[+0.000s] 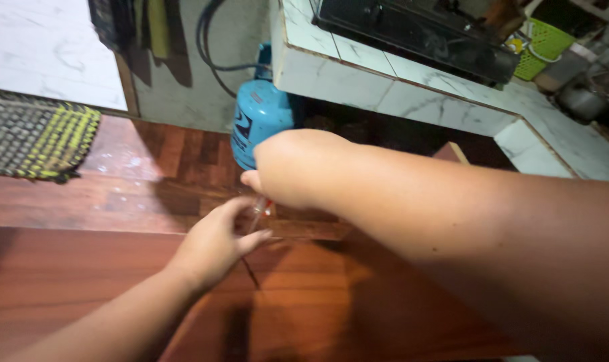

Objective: The person uses a screwdriver to fasten screws into a wooden furniture panel. They align the panel with another piece and tighten multiple screws to join the parts together.

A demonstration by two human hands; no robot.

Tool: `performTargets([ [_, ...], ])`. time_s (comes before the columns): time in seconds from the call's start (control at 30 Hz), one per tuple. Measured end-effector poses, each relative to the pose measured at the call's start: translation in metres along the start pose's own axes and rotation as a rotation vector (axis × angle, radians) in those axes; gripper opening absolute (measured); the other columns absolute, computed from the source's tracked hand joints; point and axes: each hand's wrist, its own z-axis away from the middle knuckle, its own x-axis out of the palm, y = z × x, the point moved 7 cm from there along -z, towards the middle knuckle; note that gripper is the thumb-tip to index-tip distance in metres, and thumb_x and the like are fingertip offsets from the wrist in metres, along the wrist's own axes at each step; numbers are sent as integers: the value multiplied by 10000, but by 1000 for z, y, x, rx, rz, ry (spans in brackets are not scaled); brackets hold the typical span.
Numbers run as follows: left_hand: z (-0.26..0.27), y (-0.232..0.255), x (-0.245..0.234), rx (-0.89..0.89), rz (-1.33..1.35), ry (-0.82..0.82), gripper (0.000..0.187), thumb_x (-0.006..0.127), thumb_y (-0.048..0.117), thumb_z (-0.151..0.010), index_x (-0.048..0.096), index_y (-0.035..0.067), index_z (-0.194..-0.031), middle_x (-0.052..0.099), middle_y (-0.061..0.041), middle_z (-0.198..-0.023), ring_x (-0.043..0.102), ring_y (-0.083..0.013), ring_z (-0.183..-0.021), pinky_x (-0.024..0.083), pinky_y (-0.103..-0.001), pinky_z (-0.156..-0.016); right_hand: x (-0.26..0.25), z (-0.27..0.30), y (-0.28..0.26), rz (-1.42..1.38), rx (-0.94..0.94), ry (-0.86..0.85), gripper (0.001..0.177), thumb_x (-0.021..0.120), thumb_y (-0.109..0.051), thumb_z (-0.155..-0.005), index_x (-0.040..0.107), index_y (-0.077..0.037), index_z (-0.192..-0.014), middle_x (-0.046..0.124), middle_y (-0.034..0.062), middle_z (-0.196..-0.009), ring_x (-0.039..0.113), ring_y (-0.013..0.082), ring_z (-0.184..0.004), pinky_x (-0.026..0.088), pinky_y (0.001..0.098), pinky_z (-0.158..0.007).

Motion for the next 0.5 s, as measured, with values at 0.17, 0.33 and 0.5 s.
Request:
performTargets([
  [0.17,-3,56,-22,103,170,109,215,796,174,-804,680,55,-941,720,-38,-811,629,-140,-724,537,-296,-721,2,0,1,37,24,44,376,542,-410,-995,641,-54,-1065,738,181,-942,721,381,-871,565,508,-756],
  [0.33,-8,58,-24,100,188,15,191,772,173,-844,716,72,-996,738,-13,-825,632,-78,-750,542,-264,-718,7,9,13,-155,8,118,420,629,-426,-900,565,-87,-1140,736,160,-973,696,386,-905,539,510,-743],
  [0.5,-6,71,-11,202,304,-108,287,702,196,-912,728,72,-1169,788,-25,-1006,698,-73,-927,552,-252,-855,-1,21,24,-152,-177,181,330,680,-369,-791,691,-124,-1010,747,142,-880,726,336,-837,568,467,-722],
])
